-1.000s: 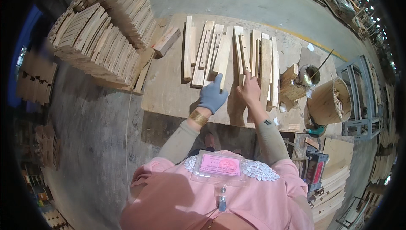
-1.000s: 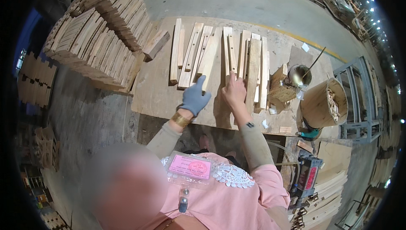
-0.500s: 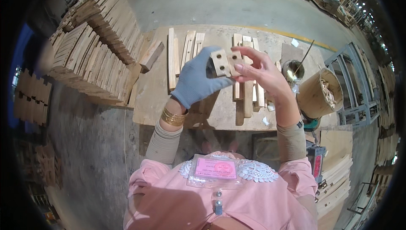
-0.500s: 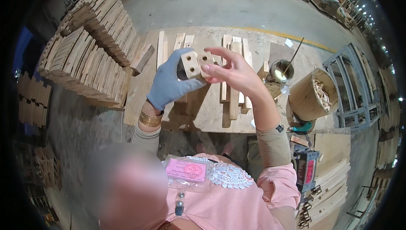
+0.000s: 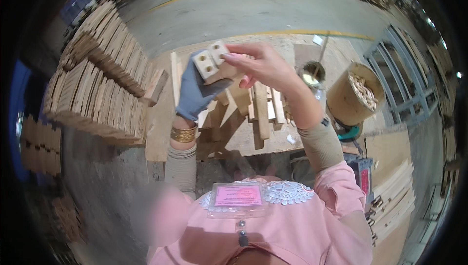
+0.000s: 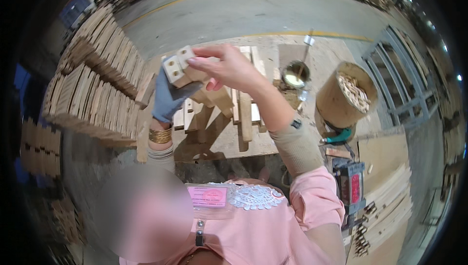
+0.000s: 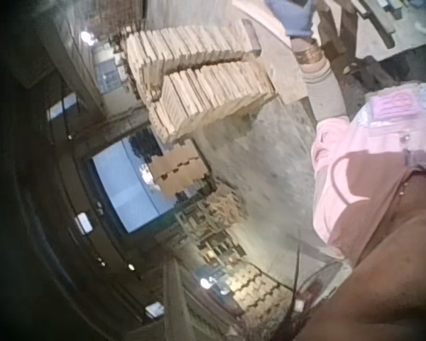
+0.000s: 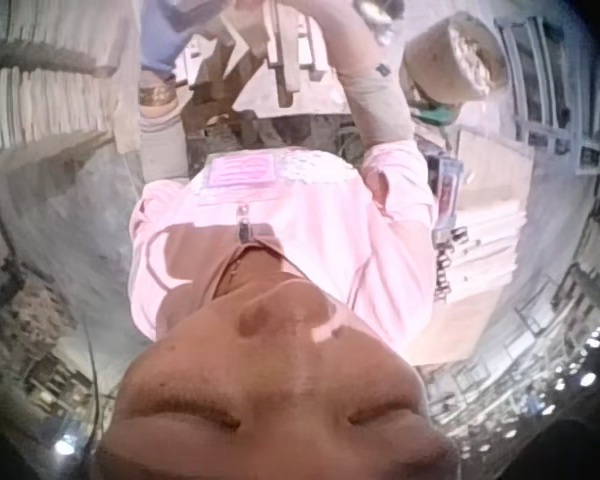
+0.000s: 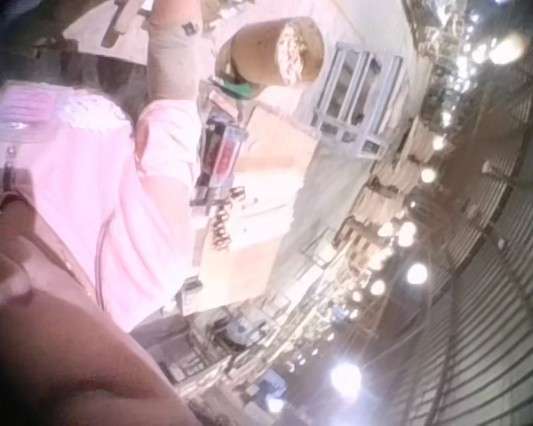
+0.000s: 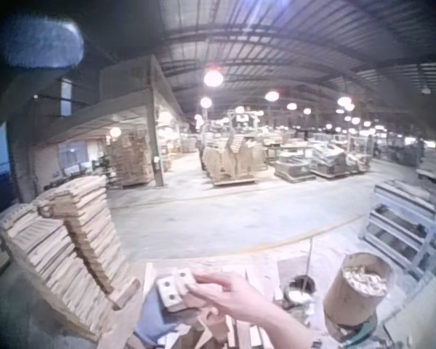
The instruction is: The person assembles small wooden components in a factory setting. They pick up a wooden block with holes, apply glue to the holes using a brush, insert small wooden dowels, and then attach a larger wooden piece to the block. The process is repeated for multiple units.
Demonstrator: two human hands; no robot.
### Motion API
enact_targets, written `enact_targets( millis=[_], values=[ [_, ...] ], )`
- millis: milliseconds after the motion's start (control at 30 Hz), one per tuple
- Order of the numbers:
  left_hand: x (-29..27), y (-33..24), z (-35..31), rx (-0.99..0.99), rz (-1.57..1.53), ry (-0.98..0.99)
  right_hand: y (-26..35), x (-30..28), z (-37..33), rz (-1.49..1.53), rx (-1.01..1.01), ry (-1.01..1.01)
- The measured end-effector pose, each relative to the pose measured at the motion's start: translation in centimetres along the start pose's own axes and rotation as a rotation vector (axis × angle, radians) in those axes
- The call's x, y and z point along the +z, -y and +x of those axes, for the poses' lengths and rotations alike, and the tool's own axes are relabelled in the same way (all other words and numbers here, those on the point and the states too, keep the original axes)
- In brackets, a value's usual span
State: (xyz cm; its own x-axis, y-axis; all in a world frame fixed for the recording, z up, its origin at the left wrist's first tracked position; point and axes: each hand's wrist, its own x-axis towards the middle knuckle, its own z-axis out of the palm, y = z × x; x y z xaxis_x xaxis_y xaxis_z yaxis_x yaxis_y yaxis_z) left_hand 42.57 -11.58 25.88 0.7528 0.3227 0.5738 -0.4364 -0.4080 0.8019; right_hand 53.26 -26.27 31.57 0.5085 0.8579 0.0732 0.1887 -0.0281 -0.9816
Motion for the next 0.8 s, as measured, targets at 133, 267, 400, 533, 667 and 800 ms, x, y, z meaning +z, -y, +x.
enact_targets(
  millis=[133, 267, 400, 533, 667, 800],
  values=[
    [-0.4, 0.2, 1.2, -0.040, 0.078, 0.053, 1.3, -0.5, -0.1, -0.121, 0.000, 0.002],
    [0.0, -1.0, 1.8, -0.160, -0.113, 0.036, -1.1, -3.3, -1.4, -0.194, -0.372, -0.153],
    [-1.2, 0.8, -0.3, -0.161, -0.009, -0.033, -0.5, -10.9, -7.4, -0.132, -0.096, -0.395],
    [-0.2, 0.4, 1.0, -0.169, -0.148, -0.035, -8.3, -27.0, -14.0, -0.296, 0.087, -0.859],
    [0.7, -0.7, 1.4, -0.125, -0.069, -0.008, -13.6, -32.0, -15.6, -0.465, 0.235, -0.907],
    [0.8, 0.1, 0.8, -0.221, -0.092, -0.039, -11.0, -23.3, -8.1, -0.301, 0.105, -0.688]
  ],
)
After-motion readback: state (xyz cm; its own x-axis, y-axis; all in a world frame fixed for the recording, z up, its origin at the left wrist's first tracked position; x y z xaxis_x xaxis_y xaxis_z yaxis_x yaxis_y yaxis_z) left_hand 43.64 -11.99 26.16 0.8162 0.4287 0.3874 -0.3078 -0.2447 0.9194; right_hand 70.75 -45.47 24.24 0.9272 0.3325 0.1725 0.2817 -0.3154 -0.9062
